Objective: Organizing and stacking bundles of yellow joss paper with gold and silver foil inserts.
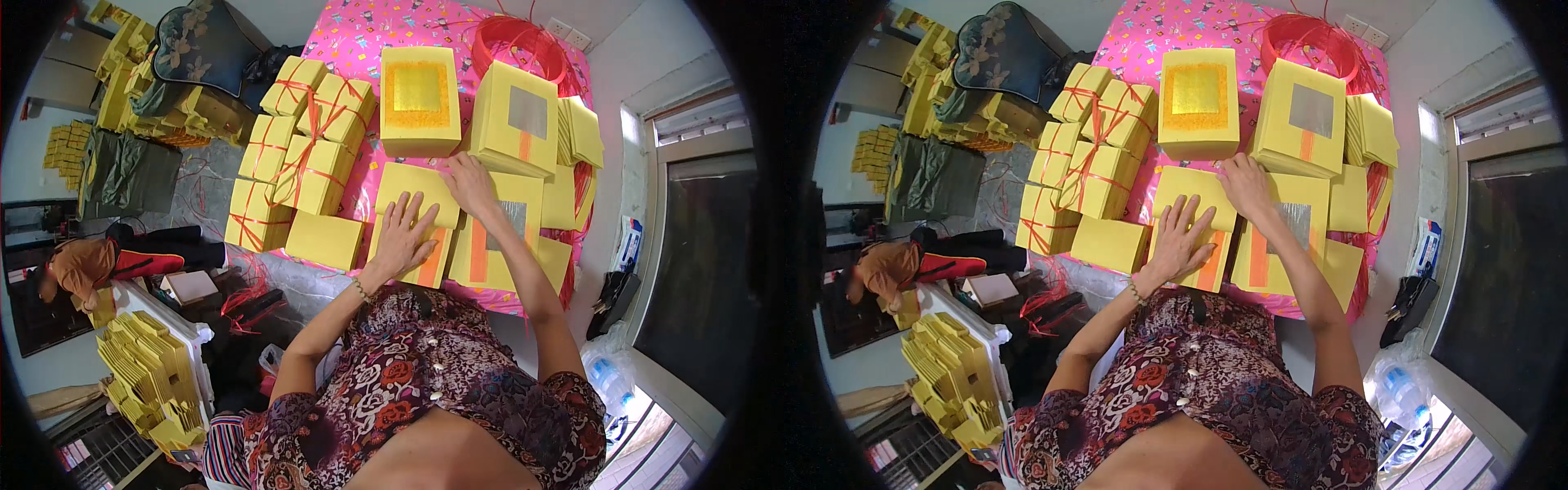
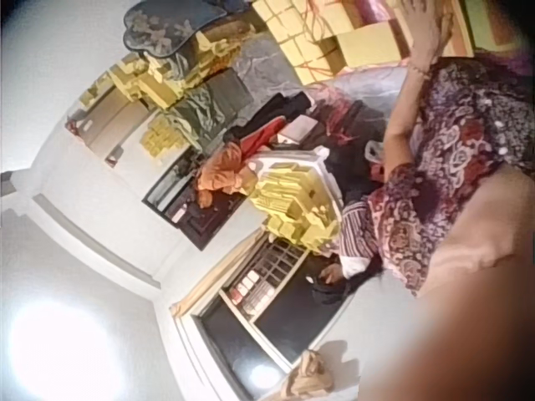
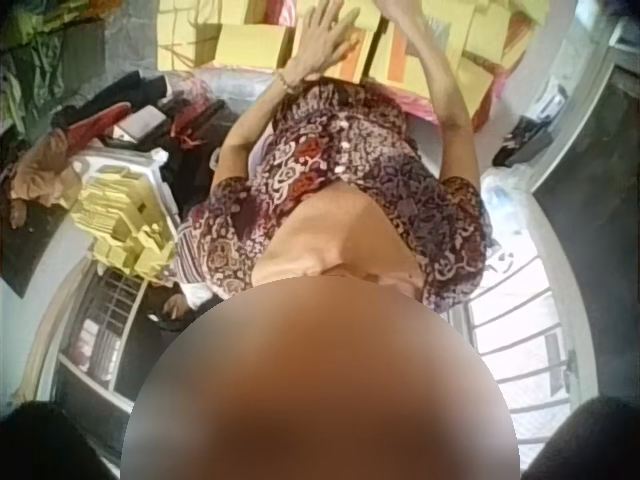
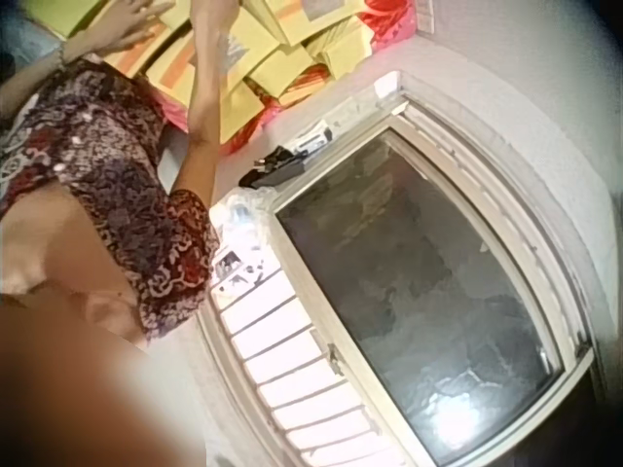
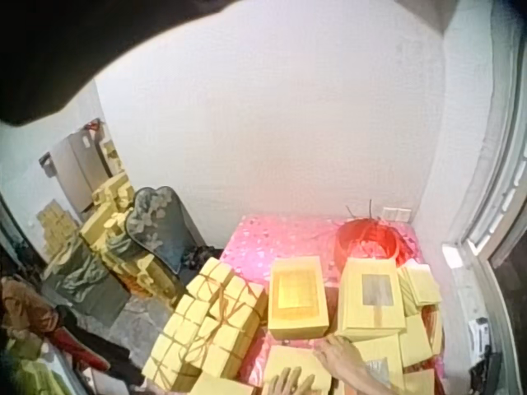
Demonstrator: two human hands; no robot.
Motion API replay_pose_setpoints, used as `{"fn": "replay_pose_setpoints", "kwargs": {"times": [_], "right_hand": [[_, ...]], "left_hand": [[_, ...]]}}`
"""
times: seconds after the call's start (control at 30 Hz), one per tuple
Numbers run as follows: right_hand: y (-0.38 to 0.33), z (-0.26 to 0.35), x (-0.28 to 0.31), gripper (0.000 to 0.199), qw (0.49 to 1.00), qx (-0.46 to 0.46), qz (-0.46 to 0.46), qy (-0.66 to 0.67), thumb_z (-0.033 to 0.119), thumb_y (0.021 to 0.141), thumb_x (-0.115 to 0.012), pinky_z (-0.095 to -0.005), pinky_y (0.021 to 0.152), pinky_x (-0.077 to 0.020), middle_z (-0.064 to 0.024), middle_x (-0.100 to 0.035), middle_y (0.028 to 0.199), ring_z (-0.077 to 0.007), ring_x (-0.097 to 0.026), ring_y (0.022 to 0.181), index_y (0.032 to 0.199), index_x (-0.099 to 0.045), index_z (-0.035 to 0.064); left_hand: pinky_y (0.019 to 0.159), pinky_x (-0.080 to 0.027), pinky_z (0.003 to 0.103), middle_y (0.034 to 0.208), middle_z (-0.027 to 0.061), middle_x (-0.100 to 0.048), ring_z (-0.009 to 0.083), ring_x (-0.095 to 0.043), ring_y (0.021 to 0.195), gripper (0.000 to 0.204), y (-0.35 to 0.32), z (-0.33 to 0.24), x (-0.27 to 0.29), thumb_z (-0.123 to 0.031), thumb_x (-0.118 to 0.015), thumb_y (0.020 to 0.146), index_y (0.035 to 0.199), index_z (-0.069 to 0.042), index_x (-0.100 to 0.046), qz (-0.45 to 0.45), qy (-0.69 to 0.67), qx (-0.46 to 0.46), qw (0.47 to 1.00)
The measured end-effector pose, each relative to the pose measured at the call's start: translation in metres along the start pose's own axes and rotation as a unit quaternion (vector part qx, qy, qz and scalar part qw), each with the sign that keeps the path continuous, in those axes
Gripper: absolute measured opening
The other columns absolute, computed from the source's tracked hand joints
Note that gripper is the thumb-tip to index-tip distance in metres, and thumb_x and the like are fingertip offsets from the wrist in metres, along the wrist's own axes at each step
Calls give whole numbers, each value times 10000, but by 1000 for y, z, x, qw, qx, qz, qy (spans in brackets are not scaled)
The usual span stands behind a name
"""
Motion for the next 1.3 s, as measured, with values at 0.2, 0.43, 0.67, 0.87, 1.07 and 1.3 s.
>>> {"fn": "replay_pose_setpoints", "kwargs": {"times": [0.2, 0.43, 0.67, 0.87, 1.07, 1.3], "right_hand": [[15, 12, -26, 326, 999, 36, -21, 29, 215, 963, -573, -482, 901, -478, -192, -621, 1106, -377, -592, 1081, 1219, -599, 15], [22, 19, -46, 287, 997, 38, -1, 60, 170, 932, -596, -476, 899, -503, -171, -629, 1080, -367, -622, 1039, 1189, -615, 42], [21, 22, -46, 261, 997, 42, -12, 66, 138, 910, -613, -464, 898, -497, -169, -625, 1074, -362, -608, 1057, 1147, -638, 32], [22, 21, -50, 260, 997, 45, -29, 63, 110, 885, -635, -465, 896, -492, -169, -615, 1070, -360, -590, 1070, 1130, -634, 22], [18, 28, -56, 290, 996, 54, -69, 29, 93, 857, -662, -473, 880, -494, -174, -589, 1083, -357, -574, 1064, 1129, -611, 7], [17, 29, -56, 299, 998, 31, -52, 10, 96, 870, -651, -467, 872, -488, -166, -582, 1073, -358, -574, 1056, 1156, -615, 14]], "left_hand": [[1185, -158, 564, 1597, 195, -254, 419, -195, 1477, 736, 1, -1, -3, -426, -623, 903, 1546, -203, -345, 18, 14, 1, 1000], [1189, -139, 565, 1596, 203, -256, 426, -182, 1479, 730, 1, 1, -8, -441, -612, 912, 1544, -190, -349, 28, 9, 3, 1000], [1190, -130, 565, 1591, 205, -262, 426, -174, 1483, 725, 0, 1, -9, -444, -615, 909, 1537, -182, -363, 21, 5, 2, 1000], [1189, -134, 567, 1586, 206, -270, 425, -179, 1480, 714, 0, 3, -11, -443, -617, 906, 1525, -178, -383, 22, -5, 3, 1000], [1186, -143, 573, 1579, 209, -283, 436, -194, 1470, 688, 0, 4, -13, -457, -608, 907, 1502, -171, -415, 30, -4, 7, 1000], [1184, -147, 575, 1569, 211, -297, 439, -201, 1464, 683, 0, 4, -11, -461, -613, 901, 1492, -172, -429, 28, -11, 5, 1000]]}}
Point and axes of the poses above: each hand's wrist, its own y-axis towards the middle knuckle, its own x-axis out of the back of the hand, z = x × y, the point moved 5 cm from there along y, towards the middle knuckle
